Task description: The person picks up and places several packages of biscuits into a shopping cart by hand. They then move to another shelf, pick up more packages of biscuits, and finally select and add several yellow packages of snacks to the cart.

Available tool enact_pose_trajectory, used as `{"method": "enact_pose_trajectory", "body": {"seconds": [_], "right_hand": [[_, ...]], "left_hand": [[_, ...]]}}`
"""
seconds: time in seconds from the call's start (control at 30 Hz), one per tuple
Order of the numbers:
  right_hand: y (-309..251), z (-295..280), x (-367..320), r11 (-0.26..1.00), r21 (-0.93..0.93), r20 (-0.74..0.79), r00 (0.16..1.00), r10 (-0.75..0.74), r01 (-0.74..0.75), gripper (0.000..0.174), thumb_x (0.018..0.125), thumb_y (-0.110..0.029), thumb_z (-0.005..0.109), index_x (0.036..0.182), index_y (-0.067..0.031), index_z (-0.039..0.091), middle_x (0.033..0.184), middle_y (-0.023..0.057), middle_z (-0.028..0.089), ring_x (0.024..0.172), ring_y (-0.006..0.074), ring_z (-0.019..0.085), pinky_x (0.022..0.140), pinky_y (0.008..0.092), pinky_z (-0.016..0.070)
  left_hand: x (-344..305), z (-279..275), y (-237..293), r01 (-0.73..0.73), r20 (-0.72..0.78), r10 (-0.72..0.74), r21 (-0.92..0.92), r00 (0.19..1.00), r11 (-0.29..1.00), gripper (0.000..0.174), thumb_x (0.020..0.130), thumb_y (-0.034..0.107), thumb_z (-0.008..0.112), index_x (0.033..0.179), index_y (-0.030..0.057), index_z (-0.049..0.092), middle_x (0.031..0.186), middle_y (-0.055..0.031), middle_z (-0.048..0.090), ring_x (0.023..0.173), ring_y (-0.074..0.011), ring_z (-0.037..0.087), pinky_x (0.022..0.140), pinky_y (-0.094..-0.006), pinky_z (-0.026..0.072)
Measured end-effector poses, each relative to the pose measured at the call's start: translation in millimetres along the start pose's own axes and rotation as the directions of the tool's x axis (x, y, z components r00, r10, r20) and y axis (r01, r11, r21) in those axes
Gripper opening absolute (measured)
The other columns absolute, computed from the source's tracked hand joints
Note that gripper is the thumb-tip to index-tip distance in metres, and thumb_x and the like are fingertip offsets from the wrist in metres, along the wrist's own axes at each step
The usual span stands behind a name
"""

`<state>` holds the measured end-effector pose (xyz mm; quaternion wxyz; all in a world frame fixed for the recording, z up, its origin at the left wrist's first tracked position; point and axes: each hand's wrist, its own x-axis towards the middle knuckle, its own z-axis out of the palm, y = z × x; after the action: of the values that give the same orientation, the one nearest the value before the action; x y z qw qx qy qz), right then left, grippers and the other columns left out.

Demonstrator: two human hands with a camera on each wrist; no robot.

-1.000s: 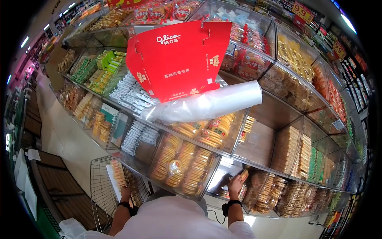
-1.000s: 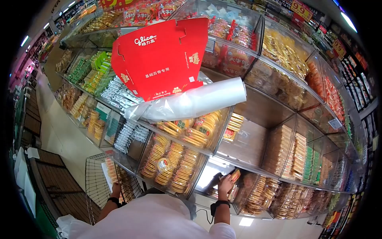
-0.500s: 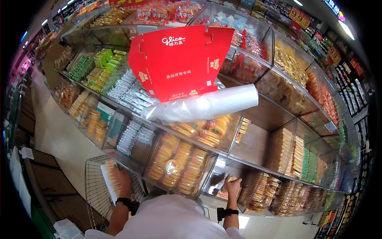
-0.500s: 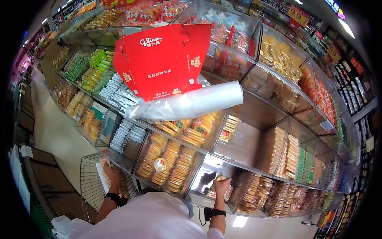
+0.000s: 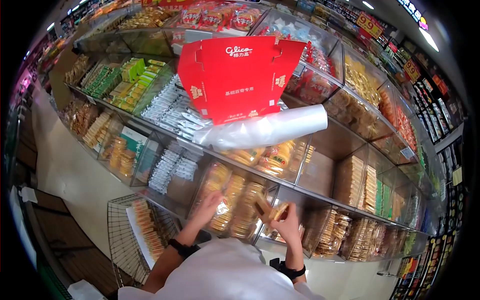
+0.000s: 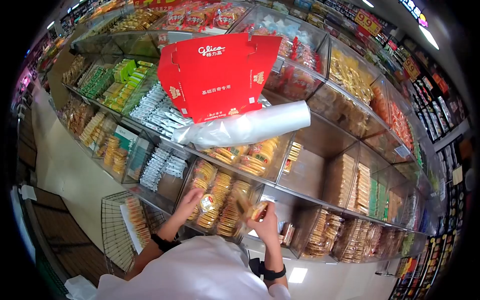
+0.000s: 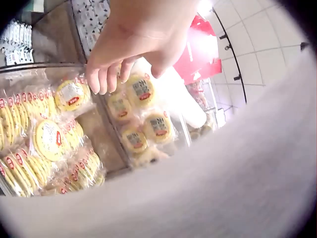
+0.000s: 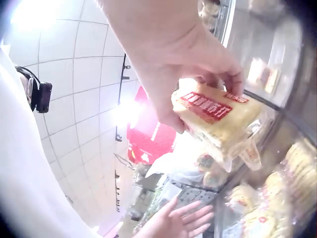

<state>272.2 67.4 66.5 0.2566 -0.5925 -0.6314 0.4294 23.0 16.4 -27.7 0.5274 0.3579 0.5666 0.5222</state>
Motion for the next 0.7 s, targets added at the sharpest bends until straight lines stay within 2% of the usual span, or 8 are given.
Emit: {"method": "enact_pose_trajectory", "body": {"seconds": [0.03,0.13,0.17,0.27,0.3,0.5,0.6,0.7], "right_hand": [[2,8,3,0.99,0.139,0.061,0.997,-0.043,0.034,0.057,0.055,-0.012,0.069,0.103,-0.0006,0.041,0.083,0.0093,0.056,0.073,0.0157,0.054,0.067,0.0274,0.0444],[-3,24,14,0.963,0.268,0.272,0.958,-0.092,0.017,0.059,0.055,-0.005,0.07,0.105,-0.0022,0.037,0.094,0.0075,0.052,0.084,0.0146,0.051,0.075,0.0286,0.0422],[-2,28,18,0.958,0.288,0.342,0.934,-0.1,-0.003,0.06,0.057,-0.005,0.07,0.106,-0.0025,0.036,0.097,0.007,0.051,0.089,0.0143,0.05,0.078,0.0293,0.0409],[-19,37,21,0.926,0.378,0.381,0.911,-0.16,0.005,0.061,0.057,-0.005,0.071,0.107,-0.0032,0.037,0.096,0.0065,0.052,0.09,0.014,0.05,0.078,0.0291,0.0406],[-19,40,23,0.919,0.392,0.379,0.904,-0.198,0.037,0.06,0.058,-0.005,0.071,0.107,-0.0043,0.037,0.097,0.0059,0.052,0.089,0.0137,0.05,0.077,0.0284,0.0409],[3,52,31,0.919,0.393,0.414,0.889,-0.196,0.019,0.059,0.06,-0.002,0.069,0.109,-0.0049,0.037,0.098,0.005,0.052,0.088,0.0133,0.051,0.076,0.0278,0.0417],[8,55,29,0.932,0.363,0.402,0.902,-0.156,-0.001,0.064,0.059,-0.013,0.07,0.111,0.0011,0.035,0.087,0.0056,0.046,0.078,0.013,0.045,0.067,0.0247,0.0393],[21,58,27,0.915,0.402,0.39,0.91,-0.138,-0.034,0.066,0.06,-0.014,0.07,0.113,0.0012,0.034,0.086,0.0065,0.047,0.076,0.0135,0.045,0.065,0.0251,0.0399]], "left_hand": [[-1,4,3,0.035,0.048,-0.032,-0.061,0.998,0.997,0.035,0.089,0.027,0.046,0.114,0.0014,0.045,0.111,-0.0072,0.049,0.1,-0.0148,0.047,0.087,-0.0255,0.035],[0,5,4,0.097,0.06,-0.092,-0.079,0.994,0.992,0.042,0.09,0.034,0.041,0.117,0.0014,0.043,0.111,-0.008,0.049,0.102,-0.016,0.047,0.09,-0.0258,0.0335],[0,2,5,0.168,0.065,-0.163,-0.068,0.984,0.984,0.044,0.09,0.037,0.039,0.118,0.0024,0.042,0.109,-0.0078,0.051,0.098,-0.0155,0.05,0.086,-0.0257,0.0369],[4,-14,-9,0.316,0.146,-0.299,-0.109,0.943,0.942,0.044,0.09,0.037,0.039,0.118,0.0032,0.043,0.104,-0.0065,0.054,0.091,-0.0133,0.053,0.08,-0.0257,0.0402],[2,-16,-10,0.281,0.158,-0.257,-0.153,0.953,0.947,0.038,0.09,0.033,0.042,0.113,0.0038,0.047,0.097,-0.004,0.056,0.085,-0.0108,0.054,0.075,-0.0248,0.0424],[-3,-24,-12,0.279,0.028,-0.28,-0.23,0.959,0.932,0.027,0.088,0.024,0.047,0.103,0.0031,0.054,0.093,-0.0018,0.057,0.081,-0.0095,0.054,0.072,-0.0235,0.0435],[-3,-30,-20,0.307,0.072,-0.298,-0.235,0.952,0.922,0.029,0.089,0.024,0.046,0.105,0.0014,0.053,0.094,-0.002,0.057,0.082,-0.0094,0.054,0.072,-0.024,0.0438],[-4,-32,-20,0.293,0.073,-0.284,-0.23,0.956,0.928,0.031,0.089,0.024,0.046,0.107,0.0003,0.052,0.094,-0.0026,0.057,0.083,-0.0098,0.054,0.071,-0.024,0.0439]]}}
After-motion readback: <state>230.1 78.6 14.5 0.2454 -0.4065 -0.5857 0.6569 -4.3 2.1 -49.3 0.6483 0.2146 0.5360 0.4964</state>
